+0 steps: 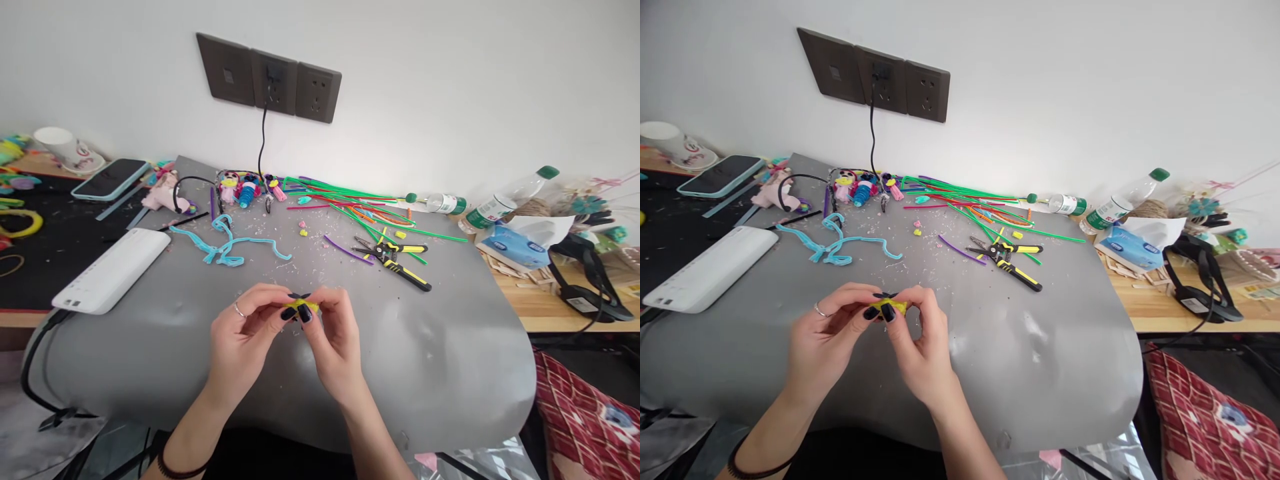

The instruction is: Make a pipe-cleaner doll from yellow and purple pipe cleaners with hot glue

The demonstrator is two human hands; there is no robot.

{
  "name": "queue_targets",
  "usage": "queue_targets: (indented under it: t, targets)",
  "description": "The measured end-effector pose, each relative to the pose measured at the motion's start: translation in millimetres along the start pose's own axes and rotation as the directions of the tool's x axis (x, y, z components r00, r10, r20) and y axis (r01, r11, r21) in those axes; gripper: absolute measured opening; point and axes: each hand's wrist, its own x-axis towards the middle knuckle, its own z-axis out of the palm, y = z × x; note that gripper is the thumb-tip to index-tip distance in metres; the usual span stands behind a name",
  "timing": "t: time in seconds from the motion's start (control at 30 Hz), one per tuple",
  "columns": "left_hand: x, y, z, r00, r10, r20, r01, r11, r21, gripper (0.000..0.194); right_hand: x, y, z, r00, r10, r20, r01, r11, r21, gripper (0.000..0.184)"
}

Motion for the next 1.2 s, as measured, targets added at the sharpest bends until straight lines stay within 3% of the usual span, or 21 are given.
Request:
queue_targets:
  t: [0.23, 0.6, 0.87, 1.03, 1.1, 1.2]
  targets:
    - [-3, -1, 5.6, 0.999, -0.019, -0.028, 0.017, 0.997, -0.072, 0.008, -2, 4, 3, 0.999, 0.009, -0.039, -0.009, 1.000, 0.018, 0.002]
    - [-4, -4, 4.7, 0.995, -0.069, -0.065, 0.060, 0.989, -0.134, 0.004, 0, 2, 8, 0.997, 0.067, -0.038, -0.065, 0.997, 0.051, 0.016]
    - [-10, -7, 4.7, 0.990, -0.007, -0.138, -0.009, 0.993, -0.118, 0.006, 1, -2, 16, 0.998, 0.055, -0.036, -0.052, 0.995, 0.081, 0.017]
    - [-10, -8, 4.2, 0.993, 0.002, -0.122, -0.016, 0.993, -0.115, 0.007, 3, -2, 11, 0.995, 0.102, -0.009, -0.100, 0.989, 0.104, 0.018]
    - [-8, -8, 2.3, 0.992, 0.003, -0.129, -0.017, 0.994, -0.105, 0.008, 6, -3, 4, 0.992, 0.121, 0.044, -0.126, 0.985, 0.120, 0.025]
    - [-5, -8, -1.5, 0.987, 0.006, -0.162, -0.019, 0.996, -0.082, 0.009, 11, -4, -7, 0.991, 0.087, 0.105, -0.099, 0.989, 0.109, 0.055]
